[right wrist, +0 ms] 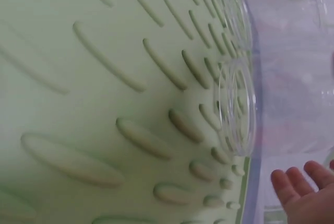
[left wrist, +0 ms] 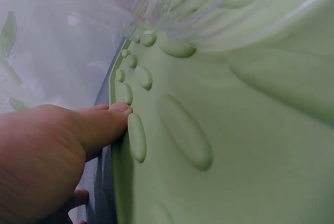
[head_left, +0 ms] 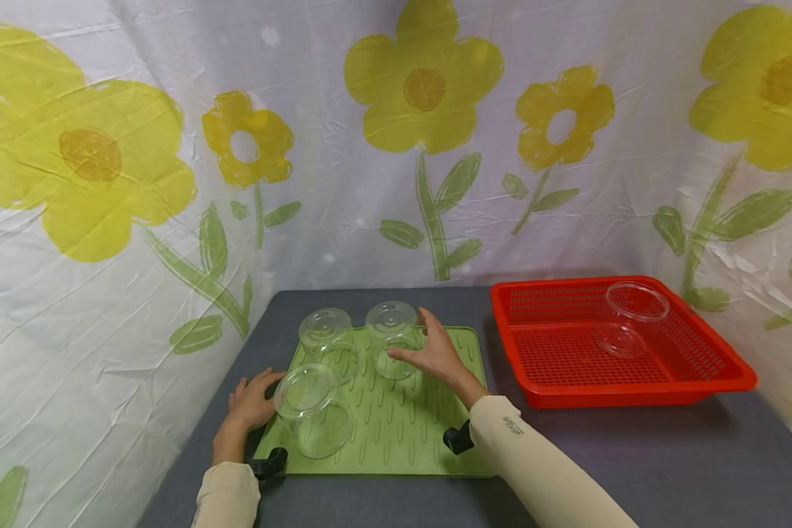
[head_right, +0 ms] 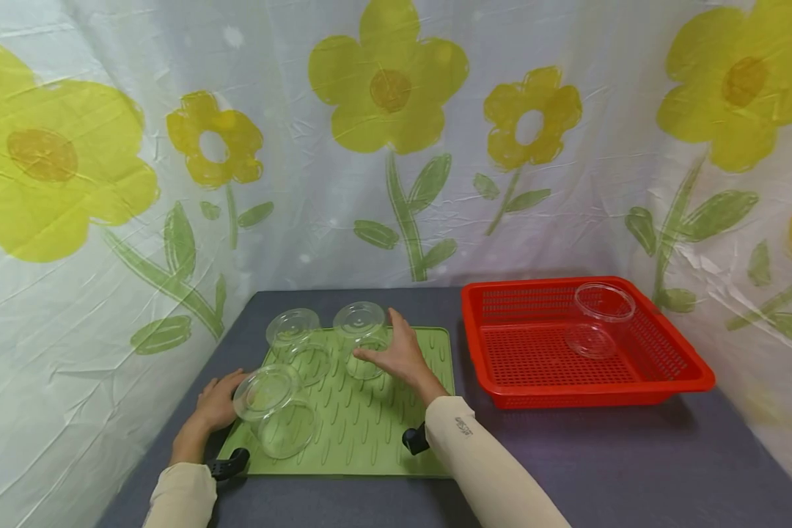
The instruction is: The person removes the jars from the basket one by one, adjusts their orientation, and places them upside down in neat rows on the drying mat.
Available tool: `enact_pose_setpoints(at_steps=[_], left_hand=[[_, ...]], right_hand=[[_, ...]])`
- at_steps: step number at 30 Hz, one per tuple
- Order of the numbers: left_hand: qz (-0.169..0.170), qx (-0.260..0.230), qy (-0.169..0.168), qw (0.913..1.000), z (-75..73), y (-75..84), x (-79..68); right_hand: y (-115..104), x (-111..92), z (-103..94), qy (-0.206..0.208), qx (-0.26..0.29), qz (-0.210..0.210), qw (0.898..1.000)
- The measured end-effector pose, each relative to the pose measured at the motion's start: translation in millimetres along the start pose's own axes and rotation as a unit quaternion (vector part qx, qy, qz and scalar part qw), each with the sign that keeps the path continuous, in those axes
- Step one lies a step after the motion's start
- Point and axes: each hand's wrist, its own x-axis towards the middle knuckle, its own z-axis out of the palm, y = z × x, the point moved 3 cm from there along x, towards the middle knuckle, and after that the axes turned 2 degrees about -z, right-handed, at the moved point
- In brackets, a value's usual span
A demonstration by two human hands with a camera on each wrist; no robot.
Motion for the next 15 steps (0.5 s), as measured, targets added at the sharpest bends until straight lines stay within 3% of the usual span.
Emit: enact_pose_setpoints(at_steps=[6,15], left_hand=[[0.004,-0.002,-0.003,1.0000,-1.4,-0.8,0.1],[0.007,-0.004,-0.007,0.9999,-1.5,0.7,-1.6]], right_hand=[[-1.9,-2.5,-6.2,0.019,0.015,-0.031,0.999],[-10.8,-5.2,-25.4,0.118,0.053,-0.086,0.988]])
